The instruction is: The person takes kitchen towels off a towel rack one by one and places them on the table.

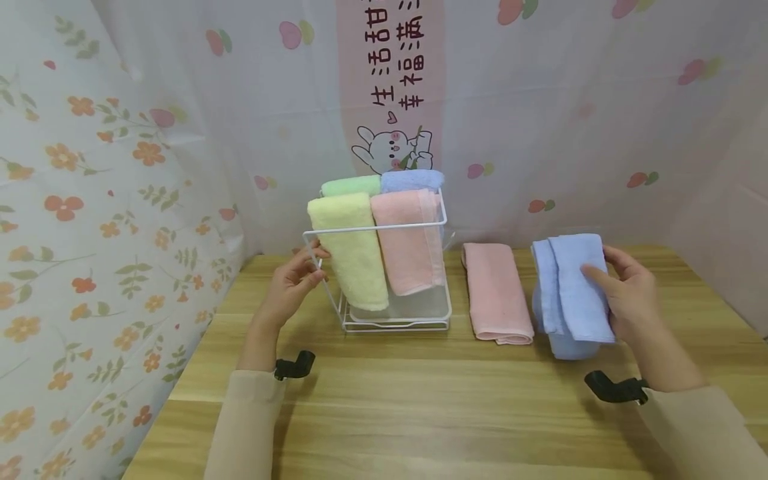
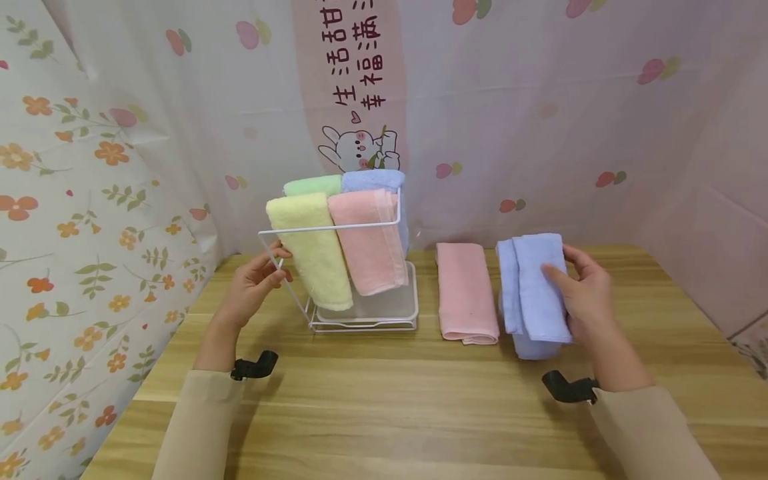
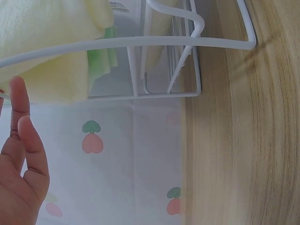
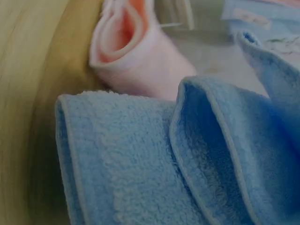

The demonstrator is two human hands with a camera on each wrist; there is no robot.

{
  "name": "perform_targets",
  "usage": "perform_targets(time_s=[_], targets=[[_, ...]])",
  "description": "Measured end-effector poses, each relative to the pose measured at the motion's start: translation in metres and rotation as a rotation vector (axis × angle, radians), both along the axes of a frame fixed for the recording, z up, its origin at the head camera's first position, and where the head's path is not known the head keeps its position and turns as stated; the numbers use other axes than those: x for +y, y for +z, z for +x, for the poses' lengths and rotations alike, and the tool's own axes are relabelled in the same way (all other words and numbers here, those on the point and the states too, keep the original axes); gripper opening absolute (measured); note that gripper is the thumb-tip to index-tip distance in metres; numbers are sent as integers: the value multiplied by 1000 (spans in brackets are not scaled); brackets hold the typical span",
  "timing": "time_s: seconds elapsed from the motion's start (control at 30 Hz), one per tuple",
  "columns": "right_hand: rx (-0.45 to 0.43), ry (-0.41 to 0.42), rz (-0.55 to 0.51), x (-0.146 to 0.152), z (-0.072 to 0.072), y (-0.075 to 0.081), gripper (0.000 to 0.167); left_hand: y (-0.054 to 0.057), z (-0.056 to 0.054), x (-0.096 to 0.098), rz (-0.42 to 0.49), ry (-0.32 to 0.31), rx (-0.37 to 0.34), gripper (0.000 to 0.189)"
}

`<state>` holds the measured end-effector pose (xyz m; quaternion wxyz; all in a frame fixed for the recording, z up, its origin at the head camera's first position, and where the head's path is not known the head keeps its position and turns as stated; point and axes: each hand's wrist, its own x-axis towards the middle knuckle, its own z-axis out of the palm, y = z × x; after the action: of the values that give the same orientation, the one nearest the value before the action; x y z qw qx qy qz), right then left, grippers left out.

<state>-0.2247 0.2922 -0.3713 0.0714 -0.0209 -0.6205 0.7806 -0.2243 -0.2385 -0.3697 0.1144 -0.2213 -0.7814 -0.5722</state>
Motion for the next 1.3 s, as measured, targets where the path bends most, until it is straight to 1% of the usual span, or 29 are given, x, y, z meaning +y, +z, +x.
perform_targets(time_s=[0.1, 0.2, 0.33, 0.47, 0.6, 0.67, 0.73, 0.9, 1.03, 1.1, 1.3], targets=[[-50, 18, 47, 3, -12, -11, 38, 1, 1, 1, 5, -7, -2, 24], [-81, 15, 107, 5, -25, -19, 47, 2, 2, 2, 6, -6, -1, 24], [-104, -8, 194, 8, -39, -26, 59, 2, 2, 2, 3, 3, -5, 24], [-132, -9, 239, 10, -49, -30, 64, 3, 3, 3, -2, 7, -8, 24], [-170, -7, 251, 10, -56, -34, 65, 2, 2, 2, -4, 5, -8, 24], [-195, -10, 292, 11, -58, -36, 64, 1, 2, 2, -2, -1, -8, 25], [-217, -16, 301, 11, -62, -40, 63, 0, 2, 1, 0, -9, -8, 26], [-228, -27, 338, 13, -69, -47, 61, -2, 2, 1, 12, -22, 0, 28], [-240, -15, 432, 14, -74, -52, 63, -2, 1, 1, 20, -29, 8, 28], [-238, 5, 503, 16, -76, -53, 66, -1, 2, 1, 19, -31, 12, 28], [-231, 113, 665, 19, -78, -56, 74, 0, 2, 1, 5, -9, 2, 25]])
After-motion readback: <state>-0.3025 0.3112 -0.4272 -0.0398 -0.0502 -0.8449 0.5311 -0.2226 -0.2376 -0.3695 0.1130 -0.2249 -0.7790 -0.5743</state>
